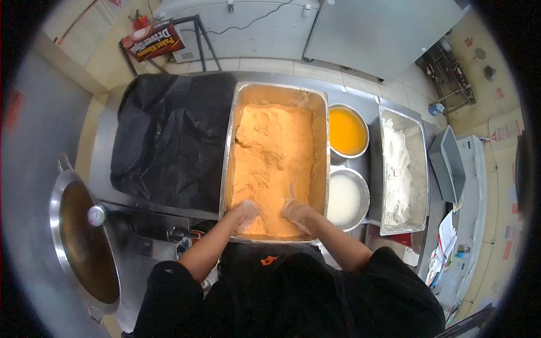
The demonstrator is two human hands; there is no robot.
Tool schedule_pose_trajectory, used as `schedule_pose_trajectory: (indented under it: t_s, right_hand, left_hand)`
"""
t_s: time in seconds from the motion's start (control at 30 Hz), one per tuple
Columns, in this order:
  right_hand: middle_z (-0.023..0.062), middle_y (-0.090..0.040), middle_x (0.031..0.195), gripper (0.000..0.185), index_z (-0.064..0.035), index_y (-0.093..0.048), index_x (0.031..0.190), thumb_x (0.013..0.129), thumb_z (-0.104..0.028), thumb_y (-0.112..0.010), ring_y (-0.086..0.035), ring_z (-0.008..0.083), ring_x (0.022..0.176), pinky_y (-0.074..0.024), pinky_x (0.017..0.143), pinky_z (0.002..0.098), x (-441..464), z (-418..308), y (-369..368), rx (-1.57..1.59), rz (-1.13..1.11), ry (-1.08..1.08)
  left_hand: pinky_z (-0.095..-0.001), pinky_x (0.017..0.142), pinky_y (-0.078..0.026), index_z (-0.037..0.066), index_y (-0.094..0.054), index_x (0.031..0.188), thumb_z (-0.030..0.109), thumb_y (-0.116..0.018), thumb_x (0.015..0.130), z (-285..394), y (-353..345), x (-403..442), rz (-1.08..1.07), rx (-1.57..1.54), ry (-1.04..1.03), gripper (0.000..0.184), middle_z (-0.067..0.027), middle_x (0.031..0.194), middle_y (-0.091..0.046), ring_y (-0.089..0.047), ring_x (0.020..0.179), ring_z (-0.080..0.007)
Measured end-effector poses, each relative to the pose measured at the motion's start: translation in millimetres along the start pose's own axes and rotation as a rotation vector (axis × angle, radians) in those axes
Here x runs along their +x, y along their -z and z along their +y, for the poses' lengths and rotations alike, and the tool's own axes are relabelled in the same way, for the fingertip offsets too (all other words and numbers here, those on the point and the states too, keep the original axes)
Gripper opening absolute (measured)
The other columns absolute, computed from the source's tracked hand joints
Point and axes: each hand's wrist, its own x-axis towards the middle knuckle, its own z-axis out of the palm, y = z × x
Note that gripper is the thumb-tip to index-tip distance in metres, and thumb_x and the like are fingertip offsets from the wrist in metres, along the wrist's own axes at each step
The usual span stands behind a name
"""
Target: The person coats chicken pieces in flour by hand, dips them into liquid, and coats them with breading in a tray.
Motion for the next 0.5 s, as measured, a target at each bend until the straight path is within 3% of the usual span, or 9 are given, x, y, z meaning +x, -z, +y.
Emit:
schedule_pose_trajectory:
  t_s: [0.03,0.07,0.13,0.23,0.3,0.33,0.37,0.43,0.5]
  right_hand:
    - [0.0186,-0.059,0.098,0.035,-0.0009,-0.049,0.114,0.083,-0.016,-0.050,-0.059,0.0243,0.093,-0.0475,0.078,0.0382,-5.4,-0.9,15.2,-0.032,-0.020,0.082]
    - [0.0204,-0.059,0.097,0.033,-0.0006,-0.051,0.112,0.084,-0.019,-0.052,-0.059,0.0272,0.091,-0.0480,0.077,0.0376,-18.1,-6.3,23.3,0.342,0.159,-0.130]
    - [0.0221,-0.059,0.097,0.033,-0.0002,-0.054,0.109,0.084,-0.021,-0.053,-0.059,0.0300,0.088,-0.0484,0.077,0.0370,-39.0,-23.0,29.2,0.735,0.327,-0.353]
    - [0.0217,-0.060,0.096,0.034,0.0008,-0.054,0.109,0.085,-0.024,-0.054,-0.059,0.0315,0.089,-0.0470,0.080,0.0369,-55.9,-45.2,40.0,0.155,-0.002,-0.240]
    - [0.0215,-0.060,0.099,0.036,0.0020,-0.055,0.105,0.081,-0.026,-0.059,-0.058,0.0325,0.090,-0.0462,0.080,0.0376,-49.8,-74.4,61.7,0.624,0.086,-0.520]
    - [0.0232,-0.061,0.097,0.033,0.0021,-0.056,0.096,0.078,-0.025,-0.060,-0.059,0.0339,0.090,-0.0461,0.078,0.0395,-6.0,-18.7,-21.6,0.524,0.182,-0.112]
    - [0.0232,-0.061,0.097,0.033,0.0021,-0.056,0.096,0.078,-0.025,-0.060,-0.059,0.0339,0.090,-0.0461,0.078,0.0395,-10.7,-21.8,-11.3,0.532,0.184,-0.113]
    - [0.0245,-0.060,0.087,0.029,0.0009,-0.056,0.090,0.076,-0.024,-0.060,-0.058,0.0364,0.086,-0.0463,0.074,0.0400,-28.6,-20.7,56.9,0.765,0.172,-0.292]
    - [0.0259,-0.060,0.096,0.035,0.0011,-0.055,0.107,0.077,-0.017,-0.055,-0.059,0.0368,0.096,-0.0464,0.085,0.0382,-24.5,-4.8,122.6,0.545,0.117,-0.248]
  left_hand:
    - [-0.0350,0.067,-0.051,0.010,-0.070,0.076,0.018,-0.065,0.067,-7.2,0.9,1.6,-0.028,0.155,-0.143,0.013,-0.0115,0.081,-0.067,-0.065,0.078,-0.0225]
    - [-0.0344,0.066,-0.051,0.010,-0.069,0.076,0.018,-0.064,0.068,-14.1,-0.2,1.7,-0.020,0.103,-0.137,0.013,-0.0111,0.080,-0.066,-0.064,0.077,-0.0218]
    - [-0.0332,0.064,-0.050,0.010,-0.067,0.076,0.018,-0.062,0.070,-13.1,1.3,-7.0,0.074,-0.283,0.118,0.012,-0.0103,0.078,-0.065,-0.062,0.074,-0.0205]
    - [-0.0314,0.061,-0.048,0.009,-0.064,0.077,0.019,-0.060,0.073,23.5,-24.1,-10.0,0.141,-0.325,0.295,0.011,-0.0091,0.076,-0.063,-0.060,0.070,-0.0186]
    - [-0.0303,0.059,-0.048,0.009,-0.063,0.077,0.019,-0.058,0.075,33.9,-31.8,-2.3,0.021,-0.477,0.328,0.011,-0.0083,0.074,-0.061,-0.059,0.068,-0.0173]
    - [-0.0297,0.058,-0.047,0.009,-0.062,0.078,0.019,-0.057,0.075,26.1,-28.6,-0.7,-0.100,-0.555,0.243,0.011,-0.0079,0.073,-0.061,-0.058,0.067,-0.0167]
    - [-0.0291,0.057,-0.047,0.009,-0.061,0.078,0.019,-0.056,0.076,14.0,-28.0,1.5,-0.174,-0.582,0.147,0.011,-0.0075,0.072,-0.060,-0.057,0.066,-0.0160]
    - [-0.0279,0.056,-0.046,0.009,-0.059,0.078,0.019,-0.055,0.078,-6.7,-10.2,-1.1,-0.065,-0.532,0.087,0.011,-0.0067,0.071,-0.059,-0.056,0.063,-0.0147]
    - [-0.0317,0.056,-0.046,0.008,-0.059,0.079,0.018,-0.056,0.078,-31.2,39.4,1.0,0.051,-0.792,0.233,0.011,-0.0078,0.069,-0.057,-0.055,0.061,-0.0178]
